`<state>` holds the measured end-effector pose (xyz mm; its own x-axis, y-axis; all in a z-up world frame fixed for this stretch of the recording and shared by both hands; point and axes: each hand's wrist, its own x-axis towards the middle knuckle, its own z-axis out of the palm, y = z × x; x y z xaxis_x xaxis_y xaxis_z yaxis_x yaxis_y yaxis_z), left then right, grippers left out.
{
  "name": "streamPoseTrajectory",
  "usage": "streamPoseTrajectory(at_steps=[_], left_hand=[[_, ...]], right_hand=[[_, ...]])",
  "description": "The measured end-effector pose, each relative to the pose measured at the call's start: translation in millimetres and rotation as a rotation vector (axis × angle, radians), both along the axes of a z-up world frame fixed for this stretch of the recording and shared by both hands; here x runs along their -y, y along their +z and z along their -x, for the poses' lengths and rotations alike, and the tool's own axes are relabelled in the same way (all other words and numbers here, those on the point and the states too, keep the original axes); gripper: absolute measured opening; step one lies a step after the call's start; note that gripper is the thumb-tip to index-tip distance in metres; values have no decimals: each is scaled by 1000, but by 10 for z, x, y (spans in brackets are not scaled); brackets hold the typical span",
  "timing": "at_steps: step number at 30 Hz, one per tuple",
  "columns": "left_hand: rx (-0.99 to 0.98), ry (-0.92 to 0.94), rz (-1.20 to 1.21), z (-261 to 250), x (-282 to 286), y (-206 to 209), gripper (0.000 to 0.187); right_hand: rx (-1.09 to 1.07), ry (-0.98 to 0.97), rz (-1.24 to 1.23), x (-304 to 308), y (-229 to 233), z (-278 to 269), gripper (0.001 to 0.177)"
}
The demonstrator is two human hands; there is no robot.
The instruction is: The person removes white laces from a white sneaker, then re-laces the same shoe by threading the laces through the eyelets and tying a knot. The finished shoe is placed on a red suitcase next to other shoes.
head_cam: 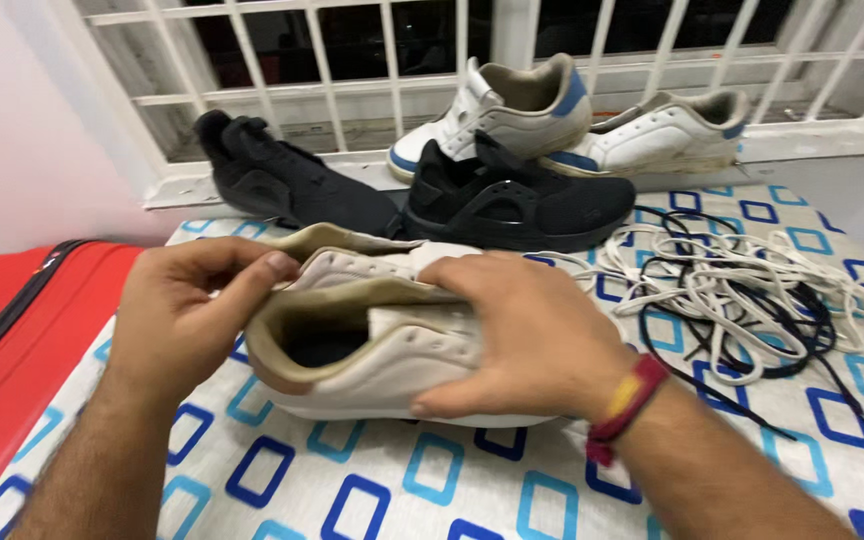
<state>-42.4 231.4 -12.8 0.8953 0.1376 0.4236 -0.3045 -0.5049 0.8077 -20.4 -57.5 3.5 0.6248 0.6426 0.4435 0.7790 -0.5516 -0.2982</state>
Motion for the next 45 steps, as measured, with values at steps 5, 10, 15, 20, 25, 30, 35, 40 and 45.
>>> streamPoseTrajectory(at_steps=[5, 10, 15, 20, 25, 30, 35, 40, 45], left_hand=[[79, 43, 251, 196, -356, -191, 23], [-170, 40, 357, 262, -447, -286, 57], [-1, 11, 577, 300, -243, -554, 71], [-21, 50, 560, 276, -327, -700, 42], [-2, 75, 567, 251, -345, -784, 37], [102, 166, 400, 234, -332, -824, 34], [145, 257, 438, 297, -345, -816, 32], [200, 326, 347, 234, -630, -659, 29], [205, 284, 398, 42, -1107, -558, 29]], right_hand=[[33, 26, -26, -589, -48, 42, 90], [-22, 12, 47, -820, -200, -29, 92], [-10, 55, -182, -277, -318, -307, 98], [-260, 64, -310, 135, -520, -475, 122], [-552, 32, -210, 278, -574, -549, 143], [-583, 75, -206, 224, -545, -515, 143], [-553, 28, -223, 63, -520, -436, 130], [-458, 7, -224, -226, -517, -360, 117], [-525, -106, -137, -677, -446, -355, 122]])
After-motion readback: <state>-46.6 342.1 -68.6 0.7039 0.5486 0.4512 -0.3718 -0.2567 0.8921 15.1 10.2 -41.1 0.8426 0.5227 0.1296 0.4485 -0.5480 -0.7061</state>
